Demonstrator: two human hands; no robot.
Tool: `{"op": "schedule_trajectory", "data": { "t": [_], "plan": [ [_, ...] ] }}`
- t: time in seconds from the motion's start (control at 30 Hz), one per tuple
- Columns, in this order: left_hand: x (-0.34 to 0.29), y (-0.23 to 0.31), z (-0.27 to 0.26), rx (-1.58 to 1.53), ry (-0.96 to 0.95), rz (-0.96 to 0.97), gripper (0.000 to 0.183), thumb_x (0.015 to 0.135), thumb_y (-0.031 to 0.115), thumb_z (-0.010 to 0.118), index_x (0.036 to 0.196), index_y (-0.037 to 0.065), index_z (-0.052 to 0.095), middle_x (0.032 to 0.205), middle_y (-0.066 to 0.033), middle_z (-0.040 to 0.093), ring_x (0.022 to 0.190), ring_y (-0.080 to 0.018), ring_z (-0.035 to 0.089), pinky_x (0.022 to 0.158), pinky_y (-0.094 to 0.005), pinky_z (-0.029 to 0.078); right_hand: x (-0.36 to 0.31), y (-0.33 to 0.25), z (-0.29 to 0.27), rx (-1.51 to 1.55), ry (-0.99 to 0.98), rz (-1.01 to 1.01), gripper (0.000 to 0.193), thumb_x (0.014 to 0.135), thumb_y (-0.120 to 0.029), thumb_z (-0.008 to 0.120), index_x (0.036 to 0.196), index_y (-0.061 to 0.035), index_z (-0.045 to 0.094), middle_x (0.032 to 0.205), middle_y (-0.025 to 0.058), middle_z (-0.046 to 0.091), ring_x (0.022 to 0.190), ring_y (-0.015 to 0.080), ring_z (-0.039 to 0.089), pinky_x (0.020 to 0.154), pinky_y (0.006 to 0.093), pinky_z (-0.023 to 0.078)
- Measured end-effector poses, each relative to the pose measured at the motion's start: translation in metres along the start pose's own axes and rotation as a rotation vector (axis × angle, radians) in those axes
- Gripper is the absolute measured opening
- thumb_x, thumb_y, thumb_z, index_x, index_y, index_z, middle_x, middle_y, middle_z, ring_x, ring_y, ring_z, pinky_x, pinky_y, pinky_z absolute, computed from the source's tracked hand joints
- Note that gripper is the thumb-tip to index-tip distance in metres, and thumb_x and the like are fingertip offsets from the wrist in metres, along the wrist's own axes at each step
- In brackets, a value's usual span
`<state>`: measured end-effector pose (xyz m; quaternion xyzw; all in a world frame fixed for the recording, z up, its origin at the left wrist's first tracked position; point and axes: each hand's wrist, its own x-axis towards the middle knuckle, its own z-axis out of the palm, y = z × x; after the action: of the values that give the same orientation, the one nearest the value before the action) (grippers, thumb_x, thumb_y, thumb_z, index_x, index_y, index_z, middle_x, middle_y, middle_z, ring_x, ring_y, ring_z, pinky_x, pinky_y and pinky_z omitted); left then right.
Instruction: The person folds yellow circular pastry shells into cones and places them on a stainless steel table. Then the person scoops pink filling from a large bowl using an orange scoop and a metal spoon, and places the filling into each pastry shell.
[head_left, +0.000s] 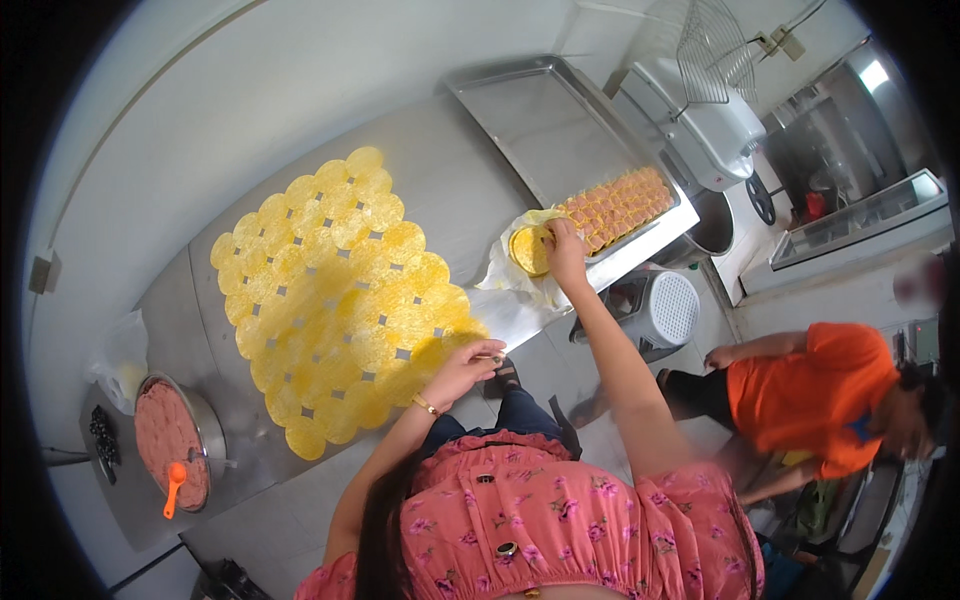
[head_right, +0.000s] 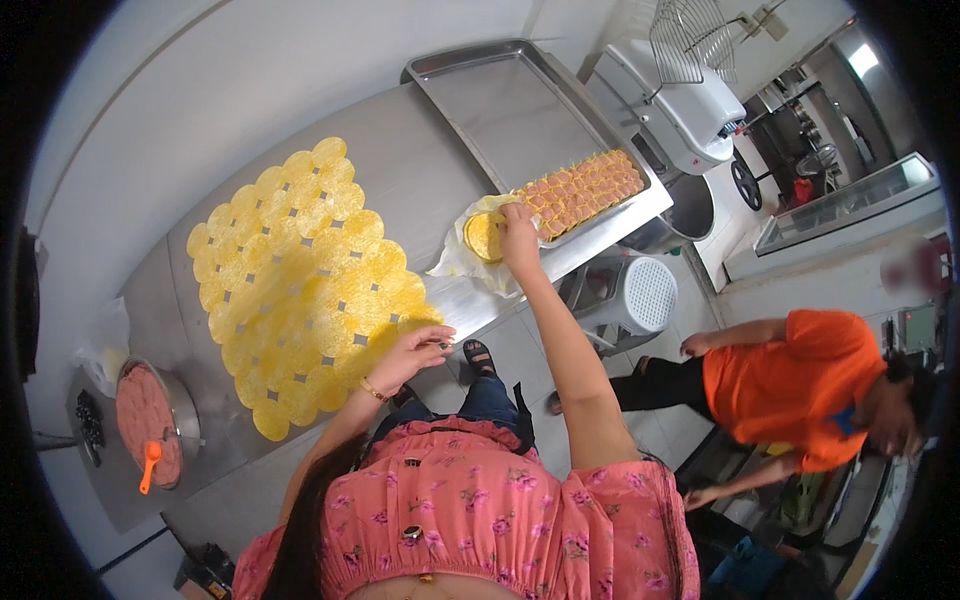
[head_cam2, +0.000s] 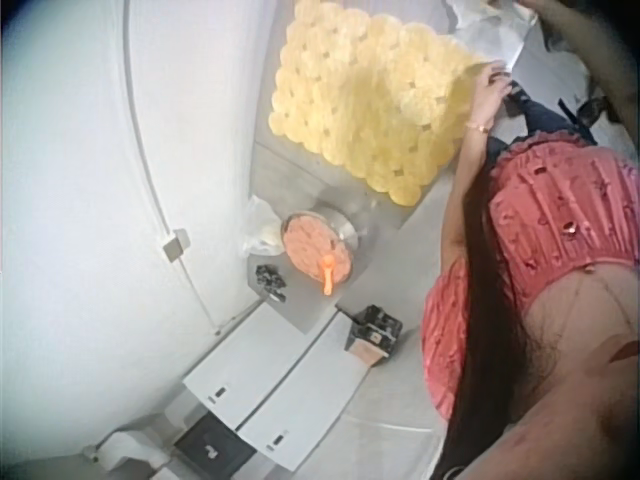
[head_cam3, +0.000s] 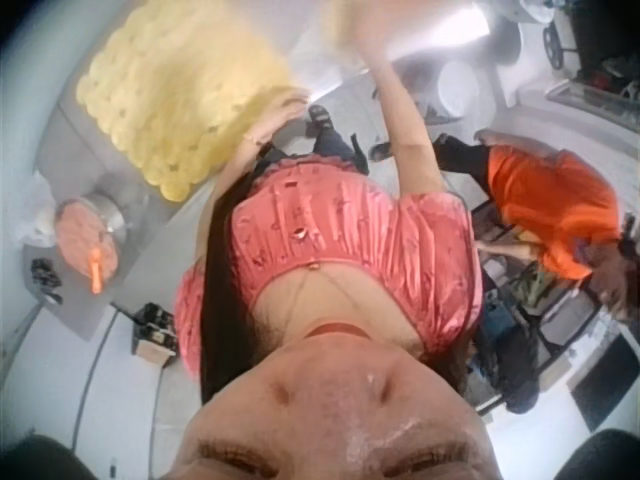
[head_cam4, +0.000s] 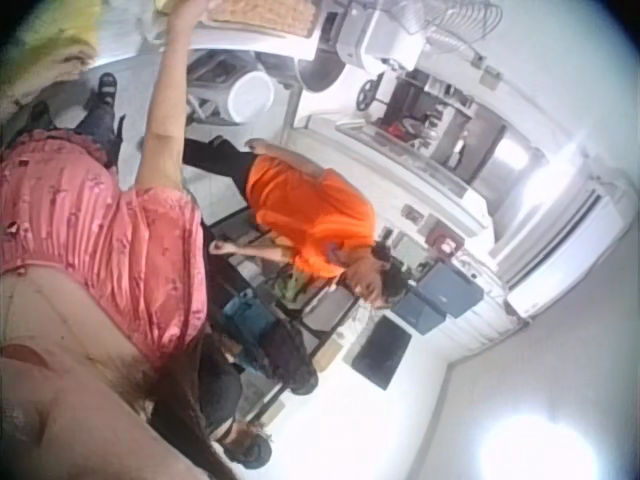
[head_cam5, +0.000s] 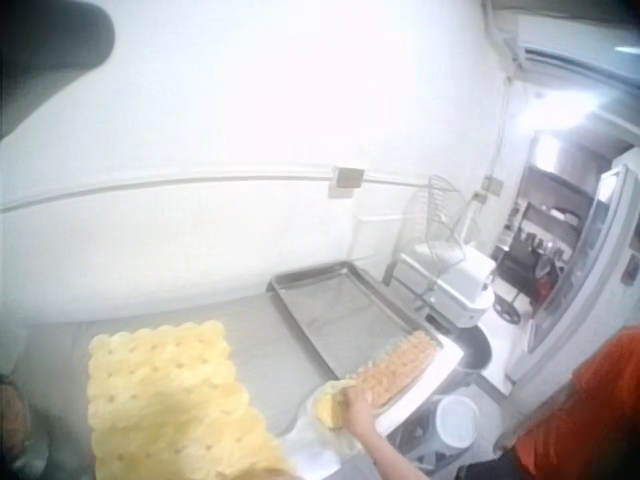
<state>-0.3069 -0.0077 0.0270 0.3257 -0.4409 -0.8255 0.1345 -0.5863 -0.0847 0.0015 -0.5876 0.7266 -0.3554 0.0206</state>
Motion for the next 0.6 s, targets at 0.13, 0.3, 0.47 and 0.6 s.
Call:
{"op": "schedule_trajectory", "data": {
  "t": [0.13, 0.3, 0.47, 0.6],
  "plan": [
    [0.053, -0.015, 0.023, 0.092, 0.025, -0.019, 0.038, 0.089, 0.008, 0.054, 0.126, 0.003, 0.048, 0.116, -0.0053, 0.054, 0.107, -0.0133, 0.052, 0.089, -0.0281, 0.046, 0.009, 0.003, -0.002, 0.117, -0.093, -0.146, 0.024, 0.074, 0.004, 0.055, 0.098, -0.0017, 0.054, 0.1, 0.0183, 0.056, 0.092, 0.0383, 0.055, 0.075, 0.0438, 0.047],
    [0.104, -0.028, 0.048, -0.004, 0.268, 0.113, 0.052, 0.081, 0.005, 0.06, 0.13, 0.002, 0.041, 0.116, -0.0097, 0.054, 0.099, -0.0148, 0.054, 0.081, -0.0271, 0.047, 0.019, 0.003, -0.025, 0.119, -0.176, -0.244, 0.033, 0.074, 0.003, 0.057, 0.106, -0.0019, 0.052, 0.113, 0.0179, 0.051, 0.097, 0.0378, 0.053, 0.083, 0.0437, 0.045],
    [0.124, -0.025, 0.064, -0.042, 0.599, 0.122, 0.058, 0.077, -0.001, 0.063, 0.129, 0.002, 0.039, 0.115, -0.0118, 0.054, 0.099, -0.017, 0.057, 0.079, -0.0295, 0.048, 0.046, 0.013, -0.049, 0.044, -0.067, -0.309, 0.048, 0.072, 0.002, 0.059, 0.118, -0.0047, 0.051, 0.122, 0.0164, 0.048, 0.106, 0.0352, 0.049, 0.089, 0.0442, 0.042],
    [0.134, -0.015, 0.077, -0.131, 0.74, 0.312, 0.069, 0.076, -0.005, 0.064, 0.135, 0.006, 0.032, 0.118, -0.0116, 0.051, 0.099, -0.0186, 0.058, 0.079, -0.0293, 0.049, 0.081, 0.025, -0.045, 0.126, -0.493, -0.271, 0.054, 0.073, -0.006, 0.062, 0.126, -0.0057, 0.049, 0.118, 0.0165, 0.053, 0.104, 0.0344, 0.052, 0.088, 0.0429, 0.044]
  ]
}}
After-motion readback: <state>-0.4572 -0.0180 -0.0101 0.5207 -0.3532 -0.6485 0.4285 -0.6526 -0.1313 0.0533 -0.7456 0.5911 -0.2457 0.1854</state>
